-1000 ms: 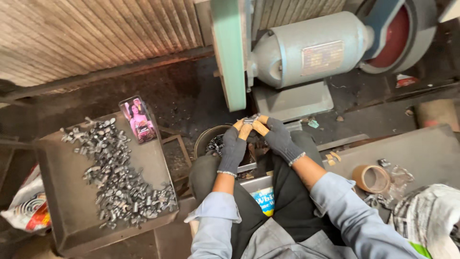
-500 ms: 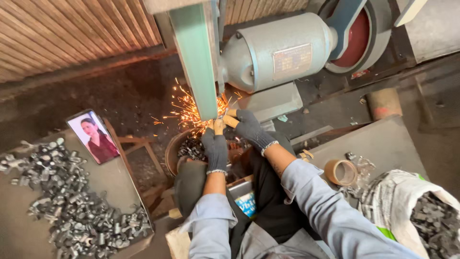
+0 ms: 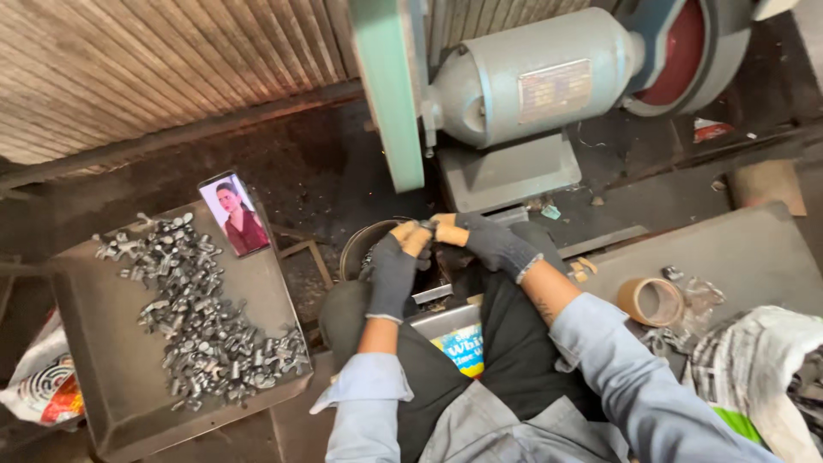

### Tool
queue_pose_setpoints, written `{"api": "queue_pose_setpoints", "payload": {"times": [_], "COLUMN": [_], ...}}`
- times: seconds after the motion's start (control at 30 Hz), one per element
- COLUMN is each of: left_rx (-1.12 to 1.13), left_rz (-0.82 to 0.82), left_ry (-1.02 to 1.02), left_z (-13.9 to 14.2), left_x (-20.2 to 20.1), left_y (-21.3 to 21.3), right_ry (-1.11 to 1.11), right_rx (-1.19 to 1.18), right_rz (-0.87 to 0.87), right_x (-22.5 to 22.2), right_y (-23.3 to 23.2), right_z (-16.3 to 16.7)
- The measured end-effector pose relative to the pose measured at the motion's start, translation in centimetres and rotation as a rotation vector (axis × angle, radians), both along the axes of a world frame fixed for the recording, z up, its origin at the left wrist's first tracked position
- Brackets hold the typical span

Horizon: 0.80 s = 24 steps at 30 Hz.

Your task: The person sits at a bench grinder and grinds small metal workpieces one at a time, holding each piece against the spinning wheel with both gloved hands as sparks fly. Finished pieces are placed onto a metal tray holding a pile of similar ground parts.

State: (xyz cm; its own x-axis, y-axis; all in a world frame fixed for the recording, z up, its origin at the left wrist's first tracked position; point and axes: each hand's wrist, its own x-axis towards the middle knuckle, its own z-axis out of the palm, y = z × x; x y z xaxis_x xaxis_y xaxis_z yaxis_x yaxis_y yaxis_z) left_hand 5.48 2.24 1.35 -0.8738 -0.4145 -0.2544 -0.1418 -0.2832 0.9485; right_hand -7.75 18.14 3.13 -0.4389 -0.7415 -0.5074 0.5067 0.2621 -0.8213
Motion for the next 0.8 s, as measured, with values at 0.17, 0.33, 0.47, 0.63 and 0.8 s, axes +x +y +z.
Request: {"api": "queue_pose_setpoints", "payload": {"times": [0.17, 0.33, 0.47, 0.63, 0.8], "left_rx": [-0.010, -0.143, -0.040, -0.127, -0.224], "left_rz": [-0.056, 0.047, 0.081, 0.027, 0.138], "left_ry": [0.117, -0.026, -0.069, 0.034, 0.059], "left_z": [-1.1, -2.5, -3.1, -3.7, -2.7], "left_x": [-2.5, -4.7, -4.9, -6.1, -7.3], "left_y": [-1.3, -1.7, -1.3, -0.5, -0.1], "right_ry": [0.379, 0.301, 0.502, 0.648, 0.327], "right_rx": [-0.075, 0.002, 0.108, 0.059, -0.008], "right_rz": [-0.048, -0.155, -0.187, -0.258, -0.292], "right_x": [-0.8, -1.9, -1.5, -2.3, -2.3], "right_y": [-1.8, -5.2, -5.0, -3.3, -4.2], "right_z": [-0.3, -1.5, -2.1, -2.4, -1.8]}}
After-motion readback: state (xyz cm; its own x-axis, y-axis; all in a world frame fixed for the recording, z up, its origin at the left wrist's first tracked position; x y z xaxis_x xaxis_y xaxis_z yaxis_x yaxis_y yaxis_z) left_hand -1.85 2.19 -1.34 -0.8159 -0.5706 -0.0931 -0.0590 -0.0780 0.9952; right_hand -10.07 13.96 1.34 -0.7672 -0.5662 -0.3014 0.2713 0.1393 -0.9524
